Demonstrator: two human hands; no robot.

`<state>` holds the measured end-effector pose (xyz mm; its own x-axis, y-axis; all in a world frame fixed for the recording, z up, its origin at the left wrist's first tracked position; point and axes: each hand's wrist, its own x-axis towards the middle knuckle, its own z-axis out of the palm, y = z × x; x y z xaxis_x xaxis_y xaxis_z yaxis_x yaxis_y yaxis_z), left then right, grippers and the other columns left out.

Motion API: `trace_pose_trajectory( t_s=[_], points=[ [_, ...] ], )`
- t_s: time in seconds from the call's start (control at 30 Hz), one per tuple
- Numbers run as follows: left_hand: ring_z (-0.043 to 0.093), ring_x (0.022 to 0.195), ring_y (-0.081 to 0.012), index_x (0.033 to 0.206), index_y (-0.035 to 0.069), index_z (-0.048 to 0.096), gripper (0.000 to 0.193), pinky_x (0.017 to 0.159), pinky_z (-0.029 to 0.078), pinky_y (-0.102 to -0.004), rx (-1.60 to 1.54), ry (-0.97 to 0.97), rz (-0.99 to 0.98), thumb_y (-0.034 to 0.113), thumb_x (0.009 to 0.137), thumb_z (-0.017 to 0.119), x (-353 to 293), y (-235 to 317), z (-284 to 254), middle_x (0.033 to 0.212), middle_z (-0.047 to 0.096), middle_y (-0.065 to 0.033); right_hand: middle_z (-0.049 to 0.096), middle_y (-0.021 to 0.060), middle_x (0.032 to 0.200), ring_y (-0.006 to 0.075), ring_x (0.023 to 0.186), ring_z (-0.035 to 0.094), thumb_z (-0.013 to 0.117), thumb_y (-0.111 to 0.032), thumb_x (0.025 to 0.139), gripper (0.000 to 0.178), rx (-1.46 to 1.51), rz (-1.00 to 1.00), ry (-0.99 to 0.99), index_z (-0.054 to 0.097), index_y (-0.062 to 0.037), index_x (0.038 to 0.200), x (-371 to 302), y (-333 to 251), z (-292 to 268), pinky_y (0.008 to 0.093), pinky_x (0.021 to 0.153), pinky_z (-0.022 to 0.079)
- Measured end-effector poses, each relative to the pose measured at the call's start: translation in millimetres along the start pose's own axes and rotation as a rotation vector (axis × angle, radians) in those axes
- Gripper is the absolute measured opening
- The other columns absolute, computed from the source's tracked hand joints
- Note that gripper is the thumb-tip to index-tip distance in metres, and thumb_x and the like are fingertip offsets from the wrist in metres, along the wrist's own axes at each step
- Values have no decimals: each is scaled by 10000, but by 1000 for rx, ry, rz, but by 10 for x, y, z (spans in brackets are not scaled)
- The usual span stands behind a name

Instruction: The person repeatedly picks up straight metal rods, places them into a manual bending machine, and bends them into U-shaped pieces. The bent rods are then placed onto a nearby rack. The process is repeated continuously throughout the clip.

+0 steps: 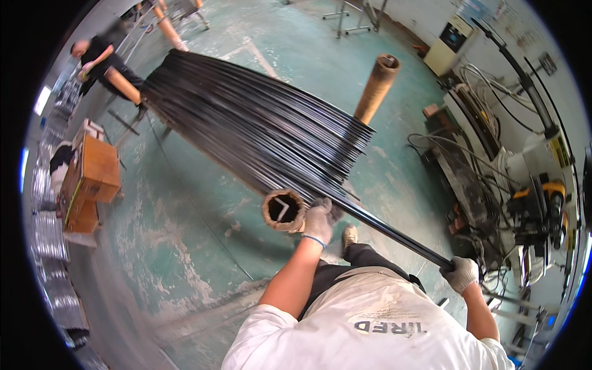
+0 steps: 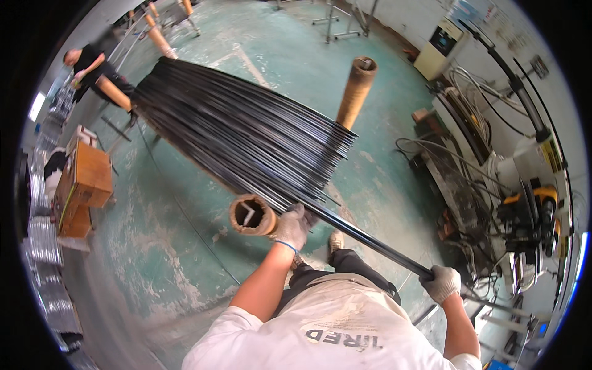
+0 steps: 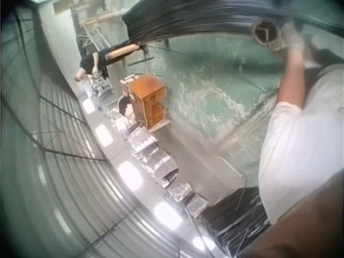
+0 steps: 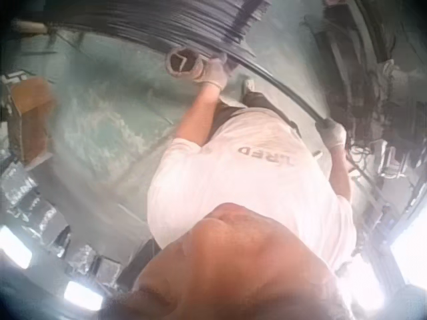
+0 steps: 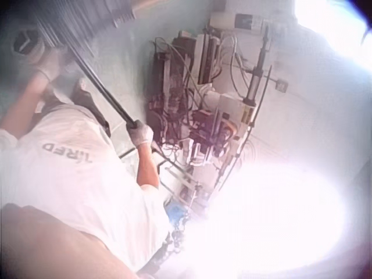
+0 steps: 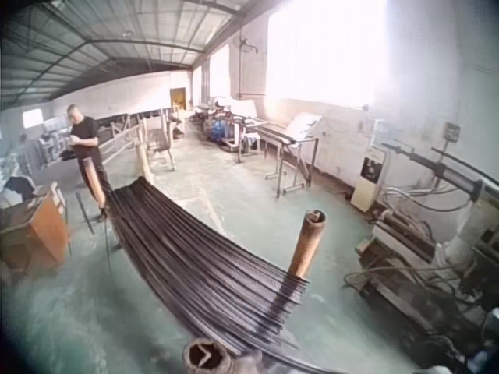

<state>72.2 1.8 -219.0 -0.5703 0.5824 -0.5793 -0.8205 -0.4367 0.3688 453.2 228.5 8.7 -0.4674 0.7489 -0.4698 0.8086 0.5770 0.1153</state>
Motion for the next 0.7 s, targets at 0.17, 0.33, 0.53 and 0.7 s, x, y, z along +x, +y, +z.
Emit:
trace_pose_trajectory(
  t_s=[0.17, 0.33, 0.53, 0.7],
  points=[
    [668, 944, -344, 1130, -65, 634, 201, 928, 575, -495, -244, -37, -76, 53, 987, 554, -16, 137, 586, 1023, 678, -198, 732, 192, 788, 425, 819, 746, 797, -357, 850, 273, 34, -37, 242, 724, -102, 783, -261, 509, 471, 529, 750, 584],
    [595, 885, -329, 1013, -16, 604, 147, 914, 519, -543, -120, 136, -155, 128, 984, 597, -452, -660, 1368, 944, 622, -162, 751, 181, 806, 421, 819, 749, 764, -324, 841, 231, 93, 16, 237, 721, -98, 823, -64, 1684, 1153, 541, 765, 589],
    [617, 834, -236, 1014, 46, 666, 177, 848, 533, -421, 54, -198, 8, 215, 1063, 673, -668, -1019, 2683, 921, 664, -59, 739, 232, 945, 465, 1007, 699, 729, -138, 837, 72, 121, 430, 322, 710, -69, 846, -150, 4241, 1864, 543, 912, 563],
    [546, 809, -158, 1195, 90, 638, 216, 856, 538, -366, 110, -451, -22, 300, 1150, 632, -453, -1382, 3815, 943, 607, 13, 691, 278, 1440, 415, 1458, 583, 640, -112, 976, 526, 148, 1450, 559, 590, 2, 1487, -137, 5761, 3082, 502, 1184, 485]
  ],
)
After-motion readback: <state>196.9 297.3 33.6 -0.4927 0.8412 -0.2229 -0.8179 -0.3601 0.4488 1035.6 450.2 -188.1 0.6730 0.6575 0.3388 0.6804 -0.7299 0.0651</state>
